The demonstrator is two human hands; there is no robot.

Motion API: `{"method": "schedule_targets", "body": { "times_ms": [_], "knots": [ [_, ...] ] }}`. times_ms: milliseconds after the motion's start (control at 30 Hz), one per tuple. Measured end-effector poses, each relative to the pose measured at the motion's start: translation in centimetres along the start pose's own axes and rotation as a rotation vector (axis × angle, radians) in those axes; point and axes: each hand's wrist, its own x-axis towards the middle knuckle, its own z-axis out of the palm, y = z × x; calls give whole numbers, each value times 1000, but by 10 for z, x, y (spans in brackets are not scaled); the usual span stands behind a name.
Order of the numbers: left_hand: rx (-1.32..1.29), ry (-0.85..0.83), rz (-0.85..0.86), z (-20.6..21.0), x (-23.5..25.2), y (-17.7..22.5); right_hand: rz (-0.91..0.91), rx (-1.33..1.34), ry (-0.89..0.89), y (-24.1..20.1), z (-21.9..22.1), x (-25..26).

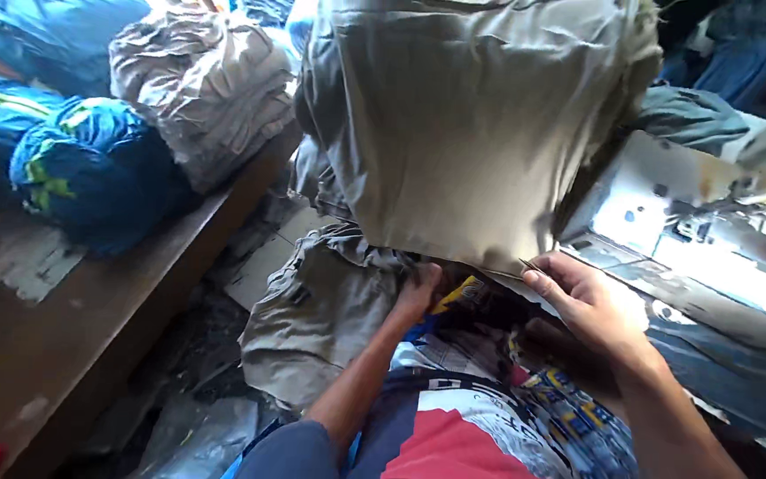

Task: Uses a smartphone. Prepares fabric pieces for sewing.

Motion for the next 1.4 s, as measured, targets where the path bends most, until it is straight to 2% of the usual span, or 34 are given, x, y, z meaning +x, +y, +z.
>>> {"method": "schedule_targets", "body": {
  "times_ms": [67,133,200,233,267,333,367,400,500,567,767,867,1133,1267,1333,1400],
  "knots": [
    [-287,179,10,-27,24,1,-53,28,48,-3,21,16],
    [-539,327,107,-52,49,9,-73,27,59,-1,38,32],
    [-653,406,217,-80,67,23,-83,-7,27,0,51,44],
    [-610,490,267,-93,72,32,-94,-21,10,-1,56,49],
    [-509,667,287,-103,76,41,-106,-23,1,-4,60,52],
    [-167,980,371,-124,84,50,-129,-11,-31,-11,65,59],
    [6,1069,457,-137,89,51,-138,-1,-56,-14,66,63],
    [169,1089,523,-148,90,54,-145,17,-84,-16,69,67],
    [573,960,564,-161,88,55,-154,70,-167,-24,83,85],
    [639,898,555,-162,85,49,-143,86,-235,-34,98,99],
    [350,738,581,-151,41,58,-103,112,-337,-61,143,151],
    [315,682,607,-144,27,58,-70,59,-370,-74,165,175],
    [277,705,606,-141,23,58,28,-12,-477,-83,205,201],
    [284,654,629,-139,19,54,0,-37,-390,-80,212,203],
    [253,624,553,-140,19,47,-12,29,-338,-77,211,203],
    [212,619,358,-143,23,35,27,146,-321,-75,208,205]
  ]
}}
